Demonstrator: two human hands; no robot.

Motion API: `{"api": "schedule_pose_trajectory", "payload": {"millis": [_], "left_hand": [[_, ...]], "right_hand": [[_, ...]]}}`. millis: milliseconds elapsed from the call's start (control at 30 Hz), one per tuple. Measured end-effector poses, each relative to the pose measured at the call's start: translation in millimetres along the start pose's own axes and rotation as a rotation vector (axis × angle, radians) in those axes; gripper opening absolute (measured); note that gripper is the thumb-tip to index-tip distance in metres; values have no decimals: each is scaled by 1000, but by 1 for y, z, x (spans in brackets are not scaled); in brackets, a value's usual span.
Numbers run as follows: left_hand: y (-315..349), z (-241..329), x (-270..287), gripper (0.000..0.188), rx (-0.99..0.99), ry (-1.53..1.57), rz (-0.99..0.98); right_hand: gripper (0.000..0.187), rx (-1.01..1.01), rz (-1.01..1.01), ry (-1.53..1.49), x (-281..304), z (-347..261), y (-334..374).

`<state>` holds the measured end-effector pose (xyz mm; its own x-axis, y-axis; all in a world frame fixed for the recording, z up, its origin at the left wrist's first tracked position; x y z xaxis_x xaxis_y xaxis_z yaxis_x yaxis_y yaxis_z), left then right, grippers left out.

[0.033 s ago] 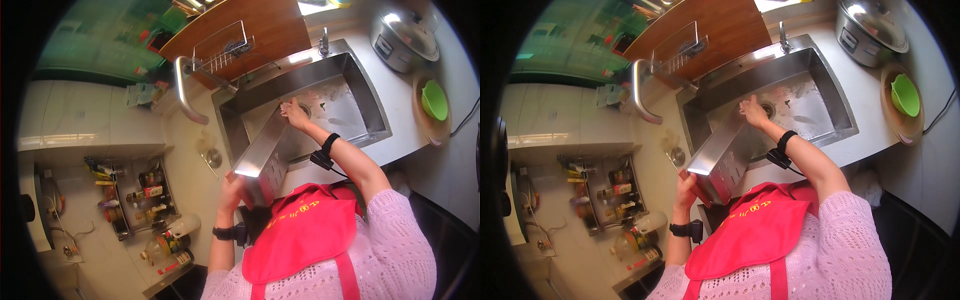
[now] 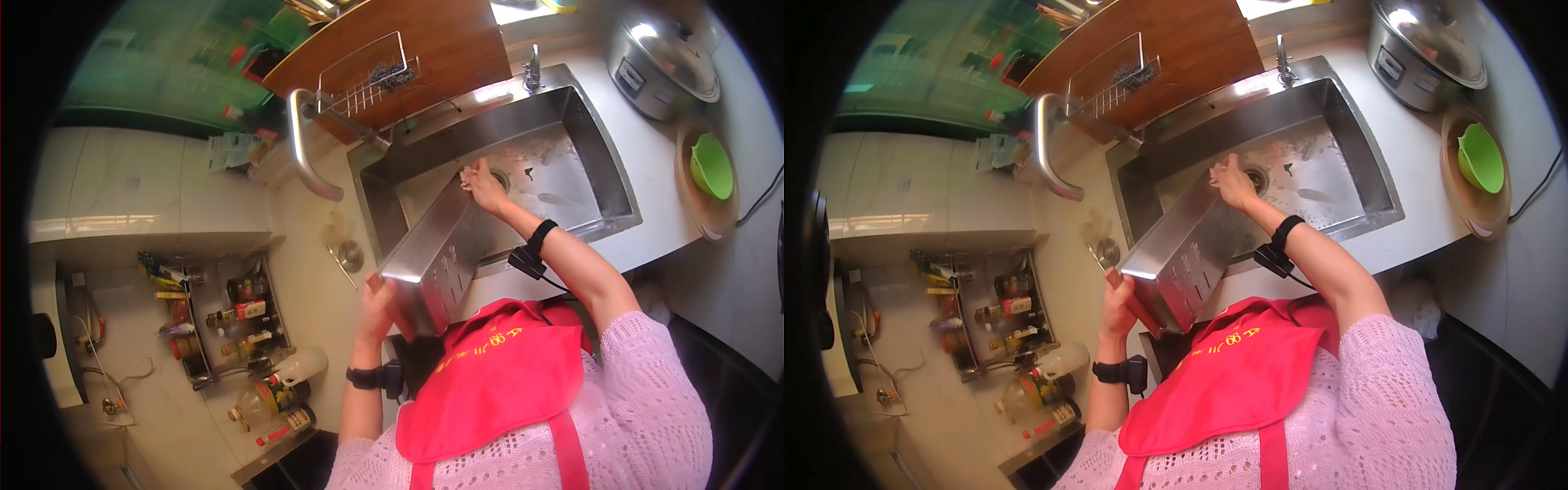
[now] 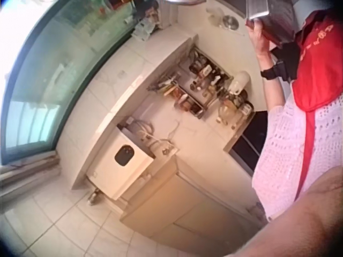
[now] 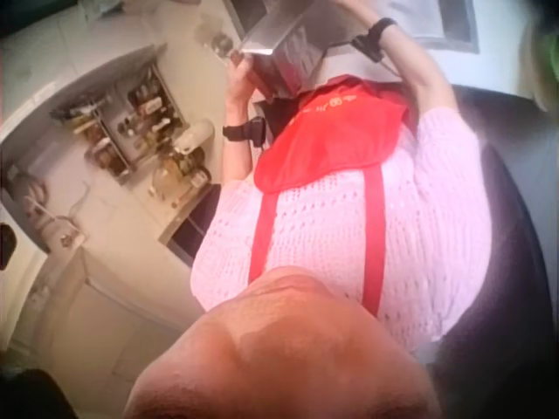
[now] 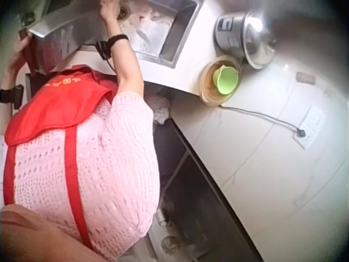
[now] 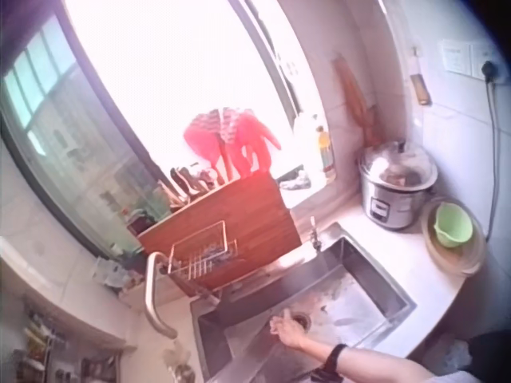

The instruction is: The person washes a plastic lid and then wipes down a metal organizer tray and the sink area with a cloth. They then assemble the metal tray by attaching a side component and inserting small pins into the pre-drilled holes.

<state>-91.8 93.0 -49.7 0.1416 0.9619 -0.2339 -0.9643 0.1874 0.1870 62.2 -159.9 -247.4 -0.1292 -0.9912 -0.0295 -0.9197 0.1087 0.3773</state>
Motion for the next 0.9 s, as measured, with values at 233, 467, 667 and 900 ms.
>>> {"api": "schedule_pose_trajectory", "payload": {"millis": [233, 467, 667, 900], "left_hand": [[-39, -6, -11, 60, 35, -132, -153], [-66, 18, -66, 65, 62, -21, -44], [-96, -5, -56, 55, 27, 200, -56], [-145, -31, -48, 45, 202, 418, -12]], "right_hand": [[34, -10, -212, 402, -26, -87, 75], [29, 193, -388, 255, -46, -161, 144], [44, 847, -70, 472, -53, -160, 156], [41, 925, 66, 617, -55, -141, 122]]}}
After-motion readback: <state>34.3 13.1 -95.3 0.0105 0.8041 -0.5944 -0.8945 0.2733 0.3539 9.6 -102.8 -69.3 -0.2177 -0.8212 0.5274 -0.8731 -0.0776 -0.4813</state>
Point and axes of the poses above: each hand's wrist, its own y-axis away from the middle knuckle, its own x-axis out of the back of the hand, z = x × y, the point moved 4 cm from there along -y, towards the middle knuckle, and after that the axes turned 10 degrees about -x, right-handed, at the moved point
